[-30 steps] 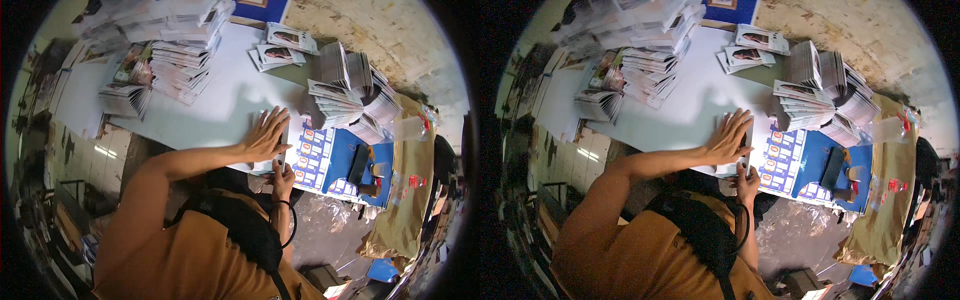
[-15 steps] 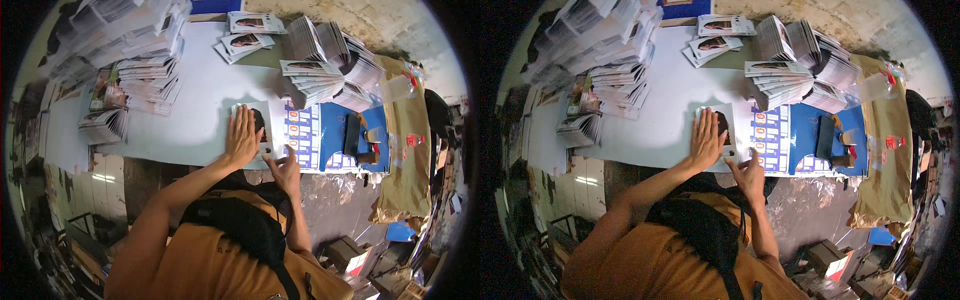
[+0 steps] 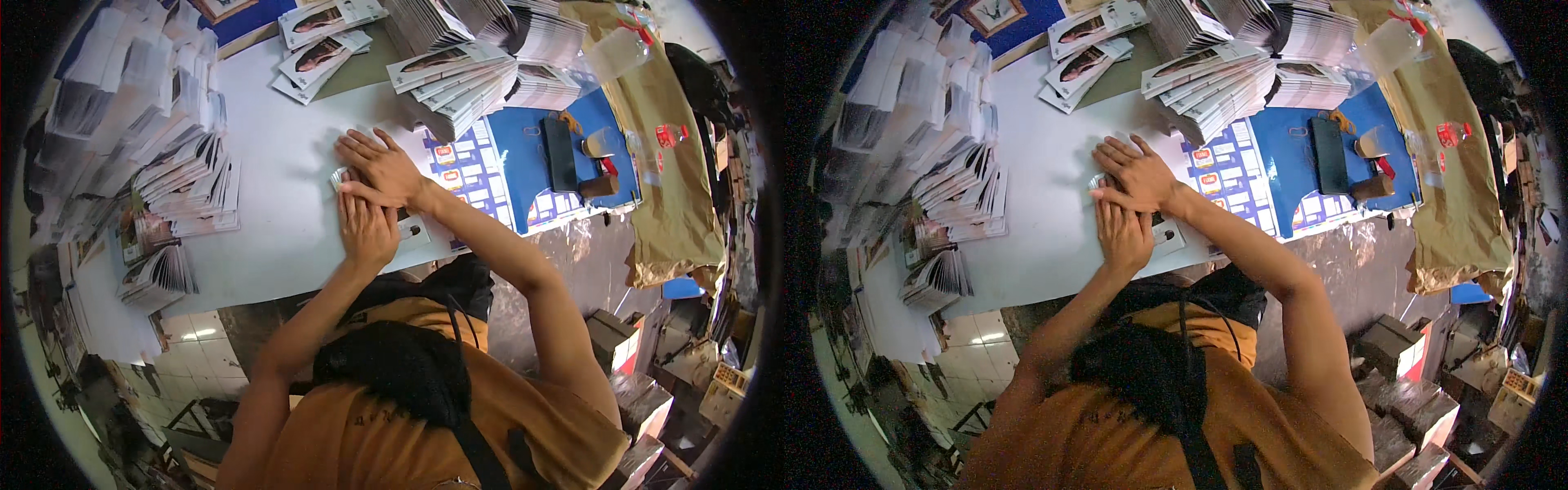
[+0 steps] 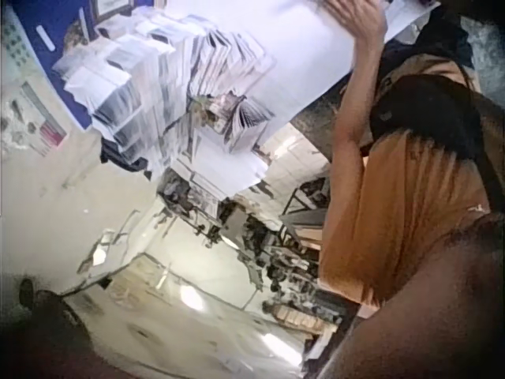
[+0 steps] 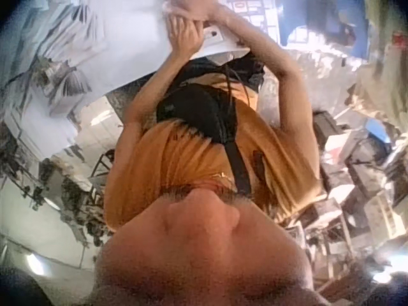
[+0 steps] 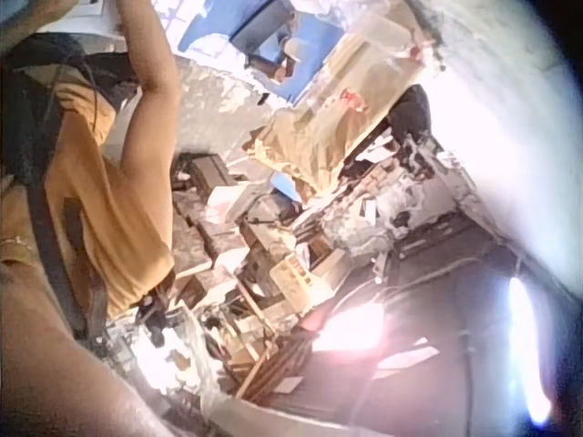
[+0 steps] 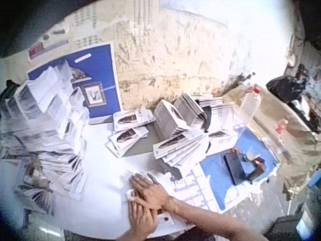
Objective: The person sorts printed booklets on a table by flipping through stacks, picking up individual items, and moving them between different piles.
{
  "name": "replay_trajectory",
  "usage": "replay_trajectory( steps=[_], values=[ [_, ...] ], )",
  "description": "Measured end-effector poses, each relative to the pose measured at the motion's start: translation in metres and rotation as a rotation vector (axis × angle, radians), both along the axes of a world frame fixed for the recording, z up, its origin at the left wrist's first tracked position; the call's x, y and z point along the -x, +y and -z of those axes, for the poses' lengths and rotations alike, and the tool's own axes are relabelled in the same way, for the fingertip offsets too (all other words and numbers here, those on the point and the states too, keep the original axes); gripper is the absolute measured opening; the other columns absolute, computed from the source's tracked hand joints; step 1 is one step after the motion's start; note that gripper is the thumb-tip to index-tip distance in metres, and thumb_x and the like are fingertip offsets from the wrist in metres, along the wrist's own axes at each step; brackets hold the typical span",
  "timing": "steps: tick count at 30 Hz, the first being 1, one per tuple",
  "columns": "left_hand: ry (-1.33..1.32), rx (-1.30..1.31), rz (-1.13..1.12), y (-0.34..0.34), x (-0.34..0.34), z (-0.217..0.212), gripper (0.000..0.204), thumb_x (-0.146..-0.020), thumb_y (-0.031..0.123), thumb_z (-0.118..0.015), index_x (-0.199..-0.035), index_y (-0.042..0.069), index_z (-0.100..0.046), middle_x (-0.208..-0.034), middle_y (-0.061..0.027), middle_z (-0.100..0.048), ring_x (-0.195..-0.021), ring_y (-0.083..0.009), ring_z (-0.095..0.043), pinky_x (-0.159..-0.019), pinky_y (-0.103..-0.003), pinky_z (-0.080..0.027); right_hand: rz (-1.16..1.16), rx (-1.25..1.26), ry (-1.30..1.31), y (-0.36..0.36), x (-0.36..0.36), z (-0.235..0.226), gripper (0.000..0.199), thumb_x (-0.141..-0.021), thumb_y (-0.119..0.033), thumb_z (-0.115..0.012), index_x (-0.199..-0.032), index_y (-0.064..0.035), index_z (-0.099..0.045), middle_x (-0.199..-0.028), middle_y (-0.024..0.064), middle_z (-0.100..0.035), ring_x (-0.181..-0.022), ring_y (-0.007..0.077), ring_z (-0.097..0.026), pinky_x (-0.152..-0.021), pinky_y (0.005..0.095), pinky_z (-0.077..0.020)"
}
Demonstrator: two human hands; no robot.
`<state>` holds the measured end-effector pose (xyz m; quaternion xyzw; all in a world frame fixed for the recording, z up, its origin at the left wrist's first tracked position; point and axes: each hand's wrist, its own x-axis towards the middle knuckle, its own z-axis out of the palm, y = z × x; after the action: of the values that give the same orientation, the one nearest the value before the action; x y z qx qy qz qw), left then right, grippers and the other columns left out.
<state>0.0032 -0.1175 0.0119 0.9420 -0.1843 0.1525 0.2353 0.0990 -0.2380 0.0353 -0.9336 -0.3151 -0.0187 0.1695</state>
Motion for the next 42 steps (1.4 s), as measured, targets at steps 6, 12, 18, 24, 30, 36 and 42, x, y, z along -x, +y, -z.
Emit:
replay_trajectory(
  steps=[6,12,18,24,30,36,42],
  values=[
    [0.093,-0.053,-0.003,0.002,-0.003,-0.003,0.067,-0.095,0.028,-0.047,-0.144,-0.015,-0.029,-0.151,-0.0340,-0.028,-0.145,-0.0479,-0.020,-0.116,-0.057,-0.017,0.034,-0.151,-0.089,-0.008,0.028,0.000,0.081,-0.095,-0.063,-0.038,-0.150,-0.0032,-0.034,-0.157,0.0165,-0.032,-0.148,0.0305,-0.024,-0.119,0.0537,-0.0155],
    [0.080,-0.022,-0.044,0.000,-0.007,-0.009,0.076,-0.092,0.037,-0.048,-0.145,-0.014,-0.029,-0.153,-0.0326,-0.027,-0.146,-0.0445,-0.020,-0.118,-0.053,-0.017,0.033,-0.152,0.054,-0.025,0.064,0.000,0.082,-0.095,-0.063,-0.037,-0.149,-0.0017,-0.036,-0.156,0.0169,-0.033,-0.148,0.0310,-0.025,-0.119,0.0544,-0.0139],
    [0.125,0.056,0.013,0.007,-0.001,-0.008,0.070,-0.094,0.033,-0.044,-0.145,-0.013,-0.031,-0.155,-0.0322,-0.023,-0.148,-0.0438,-0.016,-0.119,-0.053,-0.015,0.138,-0.105,0.145,-0.029,0.107,-0.005,0.081,-0.095,-0.061,-0.038,-0.150,-0.0022,-0.034,-0.157,0.0143,-0.033,-0.148,0.0286,-0.025,-0.119,0.0561,-0.0123],
    [0.112,0.025,-0.012,0.007,-0.004,-0.008,0.068,-0.095,0.031,-0.042,-0.145,-0.013,-0.030,-0.156,-0.0314,-0.023,-0.147,-0.0430,-0.018,-0.119,-0.052,-0.015,0.119,-0.208,0.101,-0.030,0.101,-0.005,0.085,-0.095,-0.062,-0.038,-0.153,-0.0013,-0.024,-0.157,0.0148,-0.032,-0.146,0.0316,-0.029,-0.118,0.0552,-0.0175],
    [0.070,0.158,-0.005,0.009,0.002,-0.005,0.070,-0.089,0.019,-0.050,-0.148,-0.011,-0.025,-0.156,-0.0318,-0.019,-0.148,-0.0452,-0.012,-0.119,-0.057,-0.011,0.780,-0.906,0.583,-0.031,0.108,-0.055,0.076,-0.098,-0.045,-0.054,-0.150,0.0033,-0.026,-0.140,0.0268,-0.050,-0.129,0.0311,-0.050,-0.109,0.0403,-0.0359],
    [-0.078,0.408,0.050,0.013,-0.001,-0.002,0.073,-0.089,0.010,-0.050,-0.150,-0.008,-0.015,-0.155,-0.0325,-0.016,-0.145,-0.0507,-0.012,-0.119,-0.059,-0.010,0.736,-0.912,0.833,-0.043,0.088,-0.032,0.065,-0.087,-0.039,-0.061,-0.131,0.0068,-0.051,-0.110,0.0222,-0.066,-0.103,0.0289,-0.062,-0.087,0.0330,-0.0481],
    [0.017,0.539,0.036,0.013,0.001,0.002,0.072,-0.088,0.010,-0.044,-0.151,-0.006,-0.013,-0.157,-0.0311,-0.012,-0.147,-0.0460,-0.012,-0.120,-0.053,-0.009,0.703,-0.724,0.895,-0.043,0.069,-0.017,0.066,-0.077,-0.050,-0.065,-0.110,0.0072,-0.065,-0.105,0.0219,-0.068,-0.100,0.0311,-0.064,-0.083,0.0363,-0.0507]
  ],
)
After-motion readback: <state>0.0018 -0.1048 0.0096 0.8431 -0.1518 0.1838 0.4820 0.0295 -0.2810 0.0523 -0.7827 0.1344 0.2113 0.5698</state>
